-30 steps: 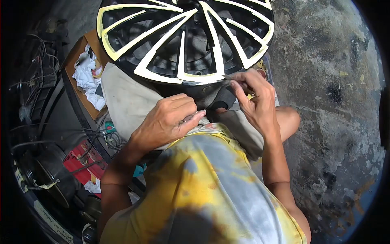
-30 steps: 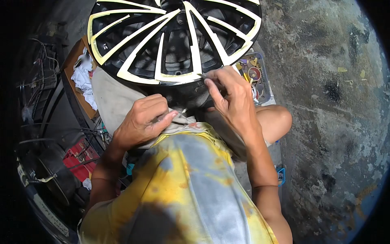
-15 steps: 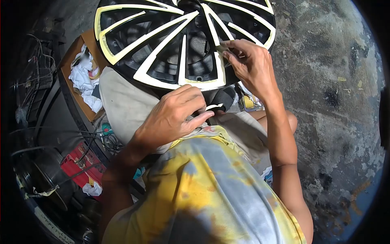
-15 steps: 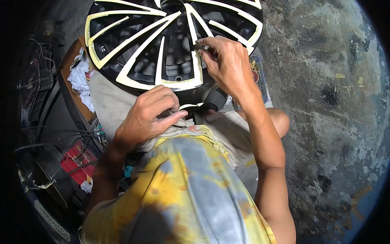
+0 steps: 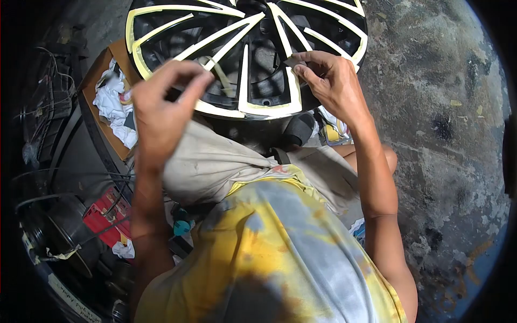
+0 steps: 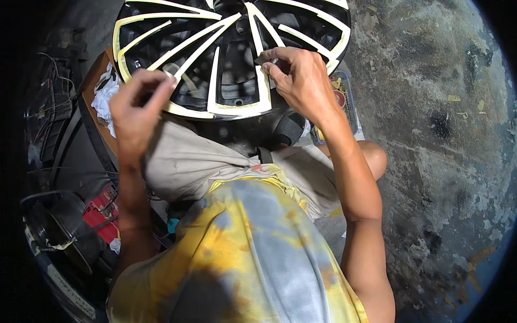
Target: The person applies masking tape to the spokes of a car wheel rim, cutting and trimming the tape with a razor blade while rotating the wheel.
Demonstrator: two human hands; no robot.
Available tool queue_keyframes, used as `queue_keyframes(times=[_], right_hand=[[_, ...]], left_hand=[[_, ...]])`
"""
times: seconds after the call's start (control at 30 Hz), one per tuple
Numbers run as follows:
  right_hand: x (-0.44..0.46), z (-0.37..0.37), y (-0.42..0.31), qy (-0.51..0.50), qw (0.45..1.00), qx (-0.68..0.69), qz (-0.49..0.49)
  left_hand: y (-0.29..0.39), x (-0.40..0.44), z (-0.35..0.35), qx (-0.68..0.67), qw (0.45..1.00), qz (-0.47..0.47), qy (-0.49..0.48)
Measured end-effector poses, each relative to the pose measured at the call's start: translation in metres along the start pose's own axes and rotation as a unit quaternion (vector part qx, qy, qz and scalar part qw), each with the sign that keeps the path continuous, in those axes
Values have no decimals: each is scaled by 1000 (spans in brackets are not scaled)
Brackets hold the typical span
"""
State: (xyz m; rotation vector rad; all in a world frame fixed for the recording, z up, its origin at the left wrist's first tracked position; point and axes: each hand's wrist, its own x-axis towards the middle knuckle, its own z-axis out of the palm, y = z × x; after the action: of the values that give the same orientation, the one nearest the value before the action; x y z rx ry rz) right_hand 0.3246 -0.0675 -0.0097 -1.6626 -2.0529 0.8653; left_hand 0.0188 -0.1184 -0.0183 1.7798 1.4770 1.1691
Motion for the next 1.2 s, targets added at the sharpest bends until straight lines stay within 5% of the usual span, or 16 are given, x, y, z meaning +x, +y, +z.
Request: queue_keyframes(times=[0.03, 0.13, 0.37, 0.43, 0.5, 0.6, 0.7, 0.8, 0.93, 1.2], right_hand=[[-3, 3, 1, 34, 999, 11, -13], [-17, 7, -2, 120, 991, 40, -52], [-48, 5, 18, 240, 951, 172, 90], [-46, 9, 22, 254, 933, 234, 96], [-42, 18, 23, 260, 910, 312, 82], [-27, 37, 18, 300, 876, 372, 61], [-8, 58, 20, 362, 846, 391, 16], [-2, 64, 14, 416, 827, 375, 38], [1, 67, 21, 464, 790, 400, 28], [28, 8, 101, 468, 806, 360, -40]], left_hand=[[-5, 9, -5, -26, 998, -52, 40], [-8, 35, -16, -4, 995, 20, 100], [-32, 91, -26, 85, 984, 65, 143], [-47, 118, -36, 85, 991, -24, 105], [-81, 152, -38, 102, 985, 38, 133], [-126, 203, -33, 159, 969, 177, 70], [-135, 225, -19, 279, 956, 62, -67], [-153, 235, -1, 427, 888, 76, -154], [-159, 233, 5, 458, 870, 81, -164], [-153, 165, 19, 529, 834, 24, -156]])
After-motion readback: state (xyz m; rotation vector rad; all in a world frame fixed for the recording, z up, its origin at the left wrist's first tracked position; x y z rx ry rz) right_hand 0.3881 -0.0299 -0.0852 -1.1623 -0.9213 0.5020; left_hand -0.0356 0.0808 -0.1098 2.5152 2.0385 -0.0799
